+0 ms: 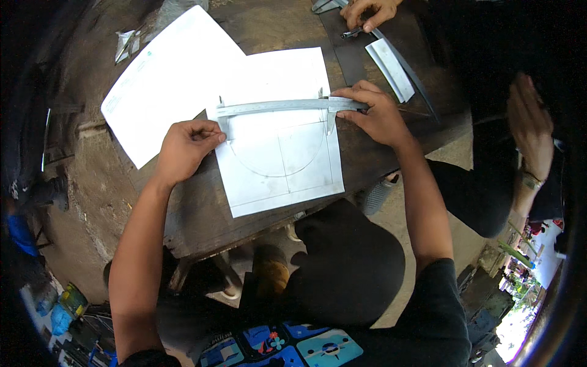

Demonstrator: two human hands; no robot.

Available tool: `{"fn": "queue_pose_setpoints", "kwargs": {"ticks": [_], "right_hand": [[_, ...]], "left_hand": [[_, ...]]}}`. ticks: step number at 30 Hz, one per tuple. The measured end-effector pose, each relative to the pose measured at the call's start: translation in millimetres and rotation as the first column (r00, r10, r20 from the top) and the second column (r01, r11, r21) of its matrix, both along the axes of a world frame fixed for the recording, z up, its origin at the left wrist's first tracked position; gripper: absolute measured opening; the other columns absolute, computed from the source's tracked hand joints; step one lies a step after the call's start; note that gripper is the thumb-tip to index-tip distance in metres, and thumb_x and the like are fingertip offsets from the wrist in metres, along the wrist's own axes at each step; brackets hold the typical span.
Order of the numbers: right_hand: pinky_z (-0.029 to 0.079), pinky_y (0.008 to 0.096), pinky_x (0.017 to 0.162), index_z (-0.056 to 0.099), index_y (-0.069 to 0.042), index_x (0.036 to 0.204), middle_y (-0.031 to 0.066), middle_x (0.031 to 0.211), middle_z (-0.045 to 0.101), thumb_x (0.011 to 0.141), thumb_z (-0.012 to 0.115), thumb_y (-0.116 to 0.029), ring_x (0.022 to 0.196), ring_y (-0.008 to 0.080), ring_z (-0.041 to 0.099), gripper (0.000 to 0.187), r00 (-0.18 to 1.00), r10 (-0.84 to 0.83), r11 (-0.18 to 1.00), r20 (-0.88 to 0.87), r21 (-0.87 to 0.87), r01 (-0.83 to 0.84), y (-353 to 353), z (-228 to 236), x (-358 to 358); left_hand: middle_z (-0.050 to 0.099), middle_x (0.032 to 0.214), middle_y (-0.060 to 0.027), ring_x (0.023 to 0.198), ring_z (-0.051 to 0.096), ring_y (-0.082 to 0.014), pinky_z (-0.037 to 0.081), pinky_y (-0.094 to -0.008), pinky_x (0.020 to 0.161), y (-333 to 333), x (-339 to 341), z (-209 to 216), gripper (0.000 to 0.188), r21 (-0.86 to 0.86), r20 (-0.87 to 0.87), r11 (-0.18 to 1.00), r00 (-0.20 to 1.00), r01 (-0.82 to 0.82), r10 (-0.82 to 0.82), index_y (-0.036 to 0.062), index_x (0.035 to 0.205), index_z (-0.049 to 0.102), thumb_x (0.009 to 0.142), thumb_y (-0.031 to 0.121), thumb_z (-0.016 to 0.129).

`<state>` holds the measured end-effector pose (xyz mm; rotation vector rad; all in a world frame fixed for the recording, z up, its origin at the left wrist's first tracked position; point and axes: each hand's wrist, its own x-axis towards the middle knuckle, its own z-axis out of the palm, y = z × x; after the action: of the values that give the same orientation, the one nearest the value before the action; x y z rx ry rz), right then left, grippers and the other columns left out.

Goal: The person uses a compass and caliper to draw circles and arcs on a sheet of paper. They adjust the compass, draw arcs, measure with a caliper, and continue drawing geometric shapes on the paper.

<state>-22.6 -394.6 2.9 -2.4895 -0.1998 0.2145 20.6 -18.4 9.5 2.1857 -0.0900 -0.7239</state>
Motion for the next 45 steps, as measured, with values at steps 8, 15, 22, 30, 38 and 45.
{"fn": "queue_pose_setpoints", "kwargs": {"ticks": [8, 15, 22, 30, 38, 45], "right_hand": [[0.056, 0.0351, 0.080, 0.072, -0.013, 0.121, 0.0052, 0.101, 0.066, 0.079, 0.083, -0.010, 0.094, 0.0205, 0.065, 0.044, 0.997, 0.056, 0.998, 0.053, 0.031, -0.058, 0, 1, 10], [0.056, 0.0352, 0.084, 0.073, -0.016, 0.122, 0.0041, 0.104, 0.066, 0.079, 0.082, -0.008, 0.097, 0.0185, 0.065, 0.045, 0.998, 0.040, 0.998, 0.045, -0.052, -0.038, 0, 1, 16], [0.058, 0.0335, 0.088, 0.073, -0.012, 0.122, 0.0042, 0.105, 0.068, 0.076, 0.080, -0.002, 0.101, 0.0175, 0.066, 0.048, 0.997, 0.057, 0.995, 0.053, -0.089, -0.052, 1, 5, 17], [0.056, 0.0332, 0.080, 0.073, -0.015, 0.123, 0.0046, 0.100, 0.066, 0.080, 0.081, -0.009, 0.093, 0.0174, 0.064, 0.044, 0.993, 0.073, 0.994, 0.095, -0.086, -0.065, 3, 4, 16], [0.057, 0.0333, 0.085, 0.072, -0.013, 0.123, 0.0043, 0.105, 0.069, 0.078, 0.079, -0.005, 0.099, 0.0170, 0.067, 0.046, 0.995, 0.079, 0.994, 0.057, -0.085, -0.074, 0, 4, 18], [0.057, 0.0331, 0.084, 0.072, -0.013, 0.124, 0.0042, 0.103, 0.069, 0.078, 0.079, -0.005, 0.098, 0.0167, 0.066, 0.046, 0.996, 0.077, 0.994, 0.054, -0.086, -0.072, 0, 5, 18]], "left_hand": [[0.068, 0.075, -0.0001, 0.067, 0.057, -0.0063, 0.047, -0.0234, 0.063, -6, 3, -2, 0.008, -0.032, -0.023, 0.998, 0.999, -0.046, 0.045, 0.0019, 0.090, 0.075, 0.086, 0.008, 0.078], [0.066, 0.075, 0.0008, 0.066, 0.055, -0.0056, 0.045, -0.0233, 0.062, -11, 2, 3, 0.004, -0.026, 0.013, 0.998, 0.998, -0.055, 0.055, 0.0022, 0.088, 0.071, 0.087, 0.002, 0.075], [0.067, 0.074, 0.0003, 0.067, 0.057, -0.0066, 0.047, -0.0246, 0.064, -8, 6, 6, 0.008, 0.036, -0.008, 0.999, 1.000, -0.030, 0.030, 0.0027, 0.089, 0.073, 0.082, 0.004, 0.077], [0.064, 0.072, 0.0016, 0.067, 0.056, -0.0055, 0.046, -0.0235, 0.063, -5, 5, 0, 0.007, -0.099, -0.097, 0.988, 0.989, -0.121, 0.112, 0.0033, 0.086, 0.072, 0.082, 0.002, 0.077], [0.064, 0.072, 0.0014, 0.064, 0.055, -0.0053, 0.045, -0.0228, 0.059, -7, 3, 0, 0.006, -0.085, -0.046, 0.992, 0.995, -0.093, 0.090, 0.0023, 0.087, 0.070, 0.084, 0.001, 0.075], [0.066, 0.074, 0.0009, 0.065, 0.057, -0.0057, 0.046, -0.0233, 0.061, -6, 5, 1, 0.008, -0.061, -0.070, 0.994, 0.994, -0.092, 0.088, 0.0046, 0.088, 0.073, 0.082, 0.003, 0.078]]}}
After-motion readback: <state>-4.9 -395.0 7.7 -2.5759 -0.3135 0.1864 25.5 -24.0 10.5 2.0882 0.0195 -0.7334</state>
